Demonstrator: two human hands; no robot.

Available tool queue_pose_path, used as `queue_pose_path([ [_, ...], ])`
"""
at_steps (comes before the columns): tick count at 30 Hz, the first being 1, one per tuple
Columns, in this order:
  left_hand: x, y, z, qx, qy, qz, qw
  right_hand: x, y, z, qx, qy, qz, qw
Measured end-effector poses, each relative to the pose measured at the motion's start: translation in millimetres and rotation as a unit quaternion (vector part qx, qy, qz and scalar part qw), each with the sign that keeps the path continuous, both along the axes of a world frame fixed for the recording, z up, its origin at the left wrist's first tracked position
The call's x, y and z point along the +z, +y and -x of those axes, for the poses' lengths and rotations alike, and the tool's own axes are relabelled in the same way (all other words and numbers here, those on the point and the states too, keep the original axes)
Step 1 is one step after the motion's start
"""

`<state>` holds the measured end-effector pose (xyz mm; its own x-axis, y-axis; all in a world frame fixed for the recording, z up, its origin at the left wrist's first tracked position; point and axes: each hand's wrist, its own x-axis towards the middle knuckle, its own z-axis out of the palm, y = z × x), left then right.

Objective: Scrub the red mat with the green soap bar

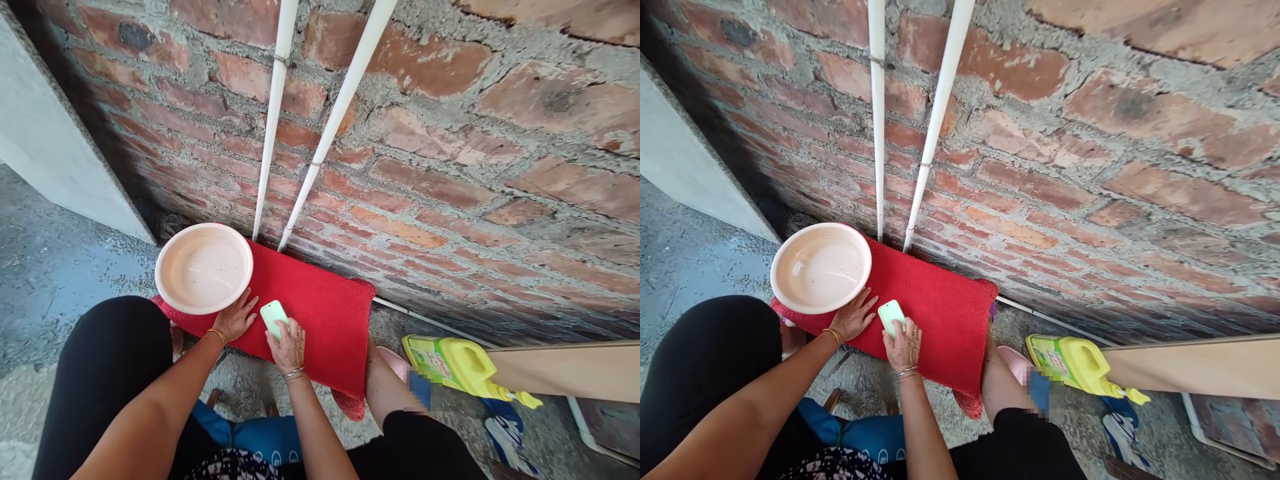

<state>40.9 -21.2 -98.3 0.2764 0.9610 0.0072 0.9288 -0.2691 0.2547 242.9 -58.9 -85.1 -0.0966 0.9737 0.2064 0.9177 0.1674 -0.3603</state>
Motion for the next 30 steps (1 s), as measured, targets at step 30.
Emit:
queue_pose_path([
  [30, 3.7, -1.0, -3.1, 0.016, -0.005, 0.016, 1.000, 0.5, 30.8, -39.1, -0.172, 0.024, -0.003, 0.985],
])
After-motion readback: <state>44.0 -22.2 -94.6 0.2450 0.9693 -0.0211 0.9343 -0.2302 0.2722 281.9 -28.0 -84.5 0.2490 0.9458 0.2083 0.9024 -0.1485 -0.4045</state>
